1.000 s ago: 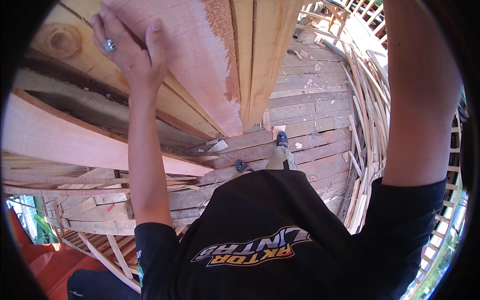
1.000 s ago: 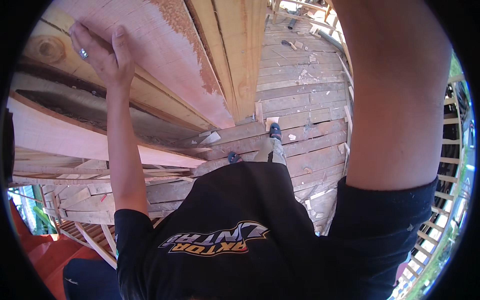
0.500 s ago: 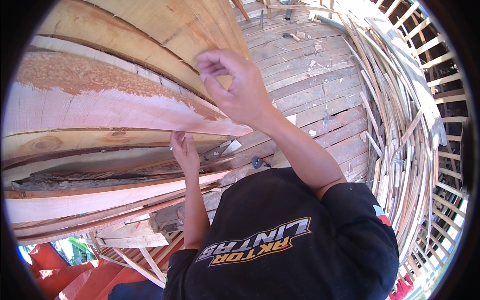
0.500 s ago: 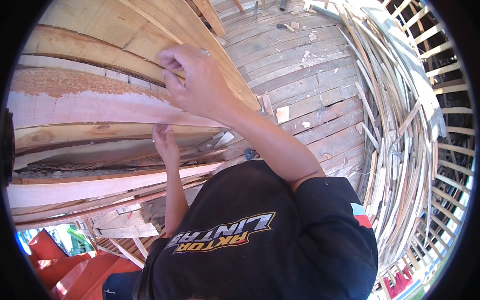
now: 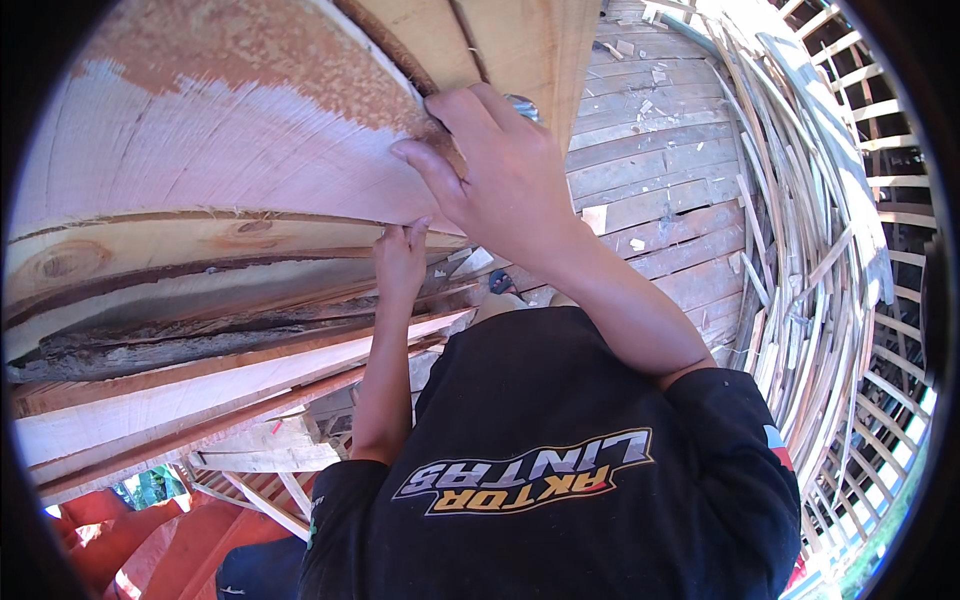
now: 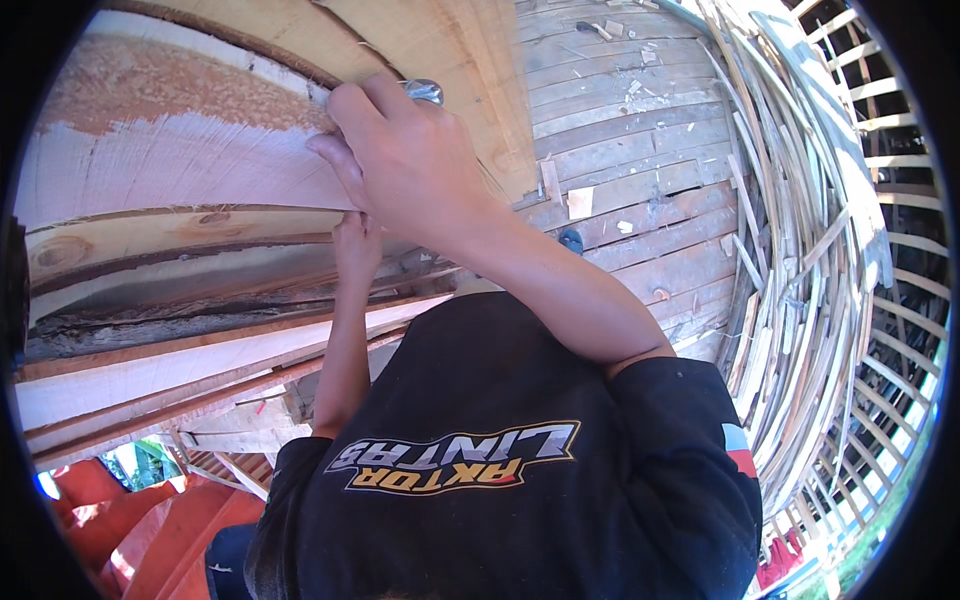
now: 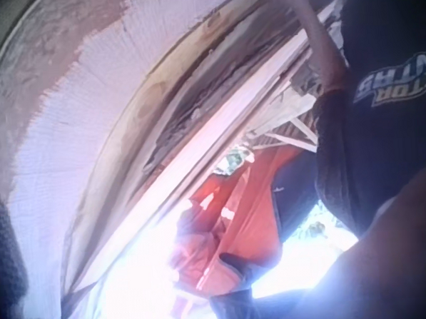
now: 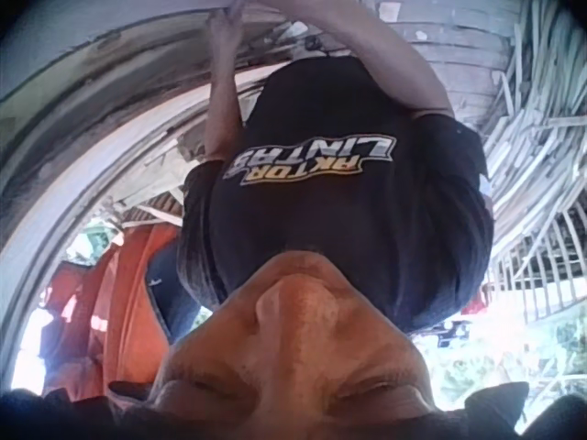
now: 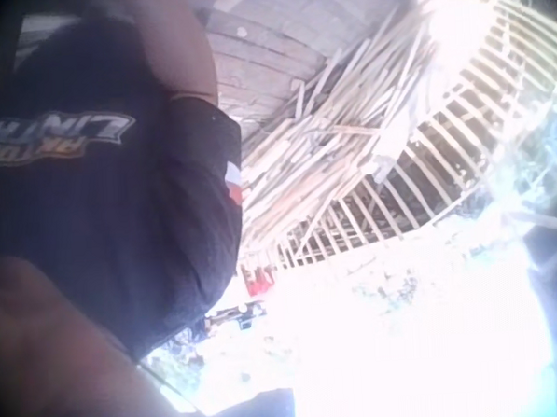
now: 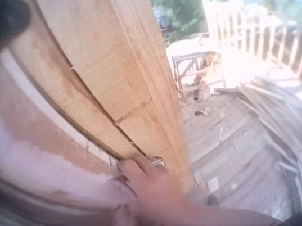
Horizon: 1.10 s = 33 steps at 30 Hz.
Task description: The person saws a curved piece of wood by hand and then fits a long wooden plank into the curved wall of a structure.
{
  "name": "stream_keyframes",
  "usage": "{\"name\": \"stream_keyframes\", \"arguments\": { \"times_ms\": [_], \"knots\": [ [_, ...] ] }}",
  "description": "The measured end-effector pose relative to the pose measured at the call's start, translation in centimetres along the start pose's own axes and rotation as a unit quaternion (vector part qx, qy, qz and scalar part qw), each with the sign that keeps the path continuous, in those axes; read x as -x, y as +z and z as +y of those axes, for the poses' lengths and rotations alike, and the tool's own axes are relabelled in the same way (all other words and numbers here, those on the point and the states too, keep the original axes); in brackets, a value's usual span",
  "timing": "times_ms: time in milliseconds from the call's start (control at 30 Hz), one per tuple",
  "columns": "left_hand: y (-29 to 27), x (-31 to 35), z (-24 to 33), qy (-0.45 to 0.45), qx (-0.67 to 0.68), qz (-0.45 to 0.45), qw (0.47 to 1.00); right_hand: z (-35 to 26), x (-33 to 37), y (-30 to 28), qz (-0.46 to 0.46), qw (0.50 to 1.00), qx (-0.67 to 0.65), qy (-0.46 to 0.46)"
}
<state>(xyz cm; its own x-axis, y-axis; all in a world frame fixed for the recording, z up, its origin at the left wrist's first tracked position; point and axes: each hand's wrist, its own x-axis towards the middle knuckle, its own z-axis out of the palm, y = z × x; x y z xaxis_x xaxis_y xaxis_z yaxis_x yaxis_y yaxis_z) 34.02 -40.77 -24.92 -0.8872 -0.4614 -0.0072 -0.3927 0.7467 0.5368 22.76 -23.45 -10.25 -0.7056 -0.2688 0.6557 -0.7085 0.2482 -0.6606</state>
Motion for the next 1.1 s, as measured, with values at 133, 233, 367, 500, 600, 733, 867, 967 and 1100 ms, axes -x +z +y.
{"name": "stream_keyframes", "arguments": {
  "times_ms": [133, 233, 367, 500, 600, 733, 867, 967, 1100],
  "knots": [
    [0.6, -0.4, -1.1, 0.054, 0.009, 0.022, 0.998, 0.0, 0.1, 0.7, 0.038, 0.999, 0.012, -0.020],
    [0.3, -0.2, -0.7, 0.057, 0.011, 0.021, 0.998, -0.2, 0.1, 0.9, 0.047, 0.999, 0.008, -0.023],
    [-0.4, 0.0, -0.1, 0.023, 0.002, 0.006, 1.000, -0.7, 0.0, 1.0, 0.037, 0.999, 0.008, -0.007],
    [-0.6, 0.1, 0.6, 0.011, 0.001, -0.006, 1.000, -0.8, -0.2, 0.8, 0.027, 1.000, 0.007, 0.004],
    [-0.6, -0.1, 0.5, 0.014, 0.019, -0.011, 1.000, -0.7, -0.3, 0.4, 0.016, 1.000, 0.018, 0.004],
    [-0.6, -0.7, -0.2, 0.042, -0.004, -0.023, 0.999, -0.8, -1.1, -1.0, -0.039, 0.996, 0.077, -0.035],
    [-1.1, -0.5, 0.6, -0.010, 0.022, -0.045, 0.999, 1.3, -2.4, -2.5, 0.140, 0.968, 0.032, -0.206],
    [0.0, -0.1, 0.1, -0.013, 0.098, 0.003, 0.995, 3.5, -5.9, -5.6, 0.273, 0.922, -0.012, -0.275],
    [1.1, 0.2, 0.8, -0.047, 0.110, 0.051, 0.991, 7.9, -10.3, -2.9, 0.246, 0.917, -0.100, -0.298]
  ]
}}
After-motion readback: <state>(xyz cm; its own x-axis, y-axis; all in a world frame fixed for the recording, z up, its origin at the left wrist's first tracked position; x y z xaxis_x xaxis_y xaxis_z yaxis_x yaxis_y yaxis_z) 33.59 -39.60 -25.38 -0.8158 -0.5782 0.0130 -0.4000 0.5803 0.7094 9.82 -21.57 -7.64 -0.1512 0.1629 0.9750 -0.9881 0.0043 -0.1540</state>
